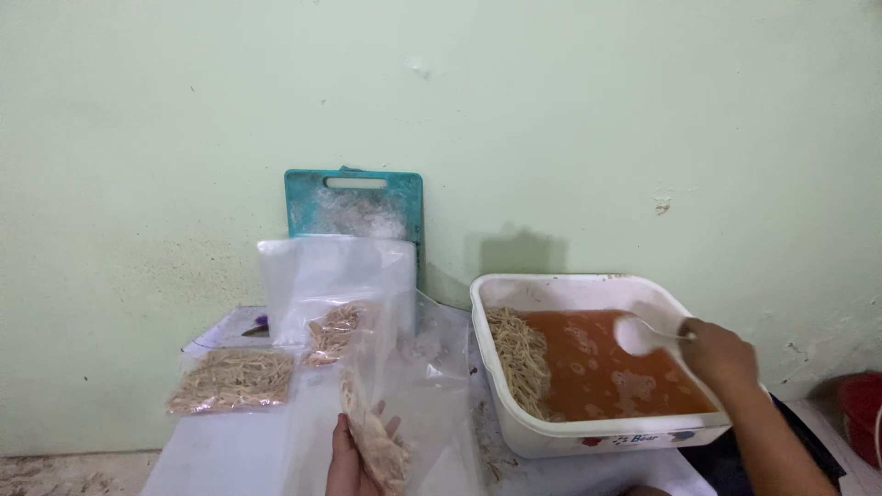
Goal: The person uses a white plastic spoon to scoop shredded food from a white tub containing reddish liquid and places it into a clear plastic bag held open with the other hand. Several sealed bags of the same food are visible on the table.
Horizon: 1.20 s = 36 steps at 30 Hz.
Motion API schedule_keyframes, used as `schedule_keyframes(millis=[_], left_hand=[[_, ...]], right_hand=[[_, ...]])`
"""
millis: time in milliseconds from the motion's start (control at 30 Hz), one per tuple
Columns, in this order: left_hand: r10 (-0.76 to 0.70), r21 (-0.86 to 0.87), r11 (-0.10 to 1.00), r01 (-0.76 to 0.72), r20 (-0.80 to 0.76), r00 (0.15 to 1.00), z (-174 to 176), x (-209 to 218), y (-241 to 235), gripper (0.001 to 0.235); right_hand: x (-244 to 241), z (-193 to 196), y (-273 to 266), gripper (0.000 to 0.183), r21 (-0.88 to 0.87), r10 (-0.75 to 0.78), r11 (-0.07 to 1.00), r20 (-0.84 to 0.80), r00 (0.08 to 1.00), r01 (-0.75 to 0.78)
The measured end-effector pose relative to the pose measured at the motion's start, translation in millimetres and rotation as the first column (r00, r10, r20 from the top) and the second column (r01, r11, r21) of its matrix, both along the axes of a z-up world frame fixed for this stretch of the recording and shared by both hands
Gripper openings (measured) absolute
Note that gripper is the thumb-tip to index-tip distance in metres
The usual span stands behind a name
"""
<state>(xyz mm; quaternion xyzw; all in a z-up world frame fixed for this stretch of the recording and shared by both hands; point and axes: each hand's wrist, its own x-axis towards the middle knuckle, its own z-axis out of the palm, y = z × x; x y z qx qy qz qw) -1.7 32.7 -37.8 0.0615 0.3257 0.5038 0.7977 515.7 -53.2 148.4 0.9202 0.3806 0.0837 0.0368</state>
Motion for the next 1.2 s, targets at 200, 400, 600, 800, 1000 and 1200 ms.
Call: schedule_keyframes(millis=[200,400,600,800,1000,1200], left_hand=[[0.022,-0.019,1.0,-0.023,-0.034,0.999,25.9,1.1,-12.0,0.078],[-0.013,-0.015,1.0,0.013,0.014,1.0,-10.3,-2.5,6.3,0.079],[0.039,0.049,0.998,-0.038,-0.018,0.999,-36.8,-5.4,17.5,0.074],[-0.002,-0.003,1.0,0.002,-0.038,0.999,-33.5,-4.9,17.1,0.08],[0.066,0.006,0.998,-0.065,-0.025,0.998,-39.1,-5.2,15.6,0.074],[-0.012,0.036,0.999,0.011,0.014,1.0,-83.4,-10.4,32.5,0.078]], right_hand=[[74.9,-1.9,-7.6,0.03,-0.08,-0.122,0.989,0.038,0.992,0.125],[67.9,-4.2,3.8,0.037,-0.185,-0.073,0.98,-0.023,0.997,0.068],[80.0,8.5,24.5,0.008,-0.589,0.004,0.808,0.042,0.999,0.021],[97.8,17.7,22.8,0.018,-0.706,0.13,0.685,-0.124,0.984,-0.179],[123.4,-8.4,22.2,0.021,-0.516,0.027,0.804,-0.465,0.885,-0.296],[60.7,-35.9,21.4,0.016,-0.235,0.182,0.874,-0.653,0.735,-0.425]])
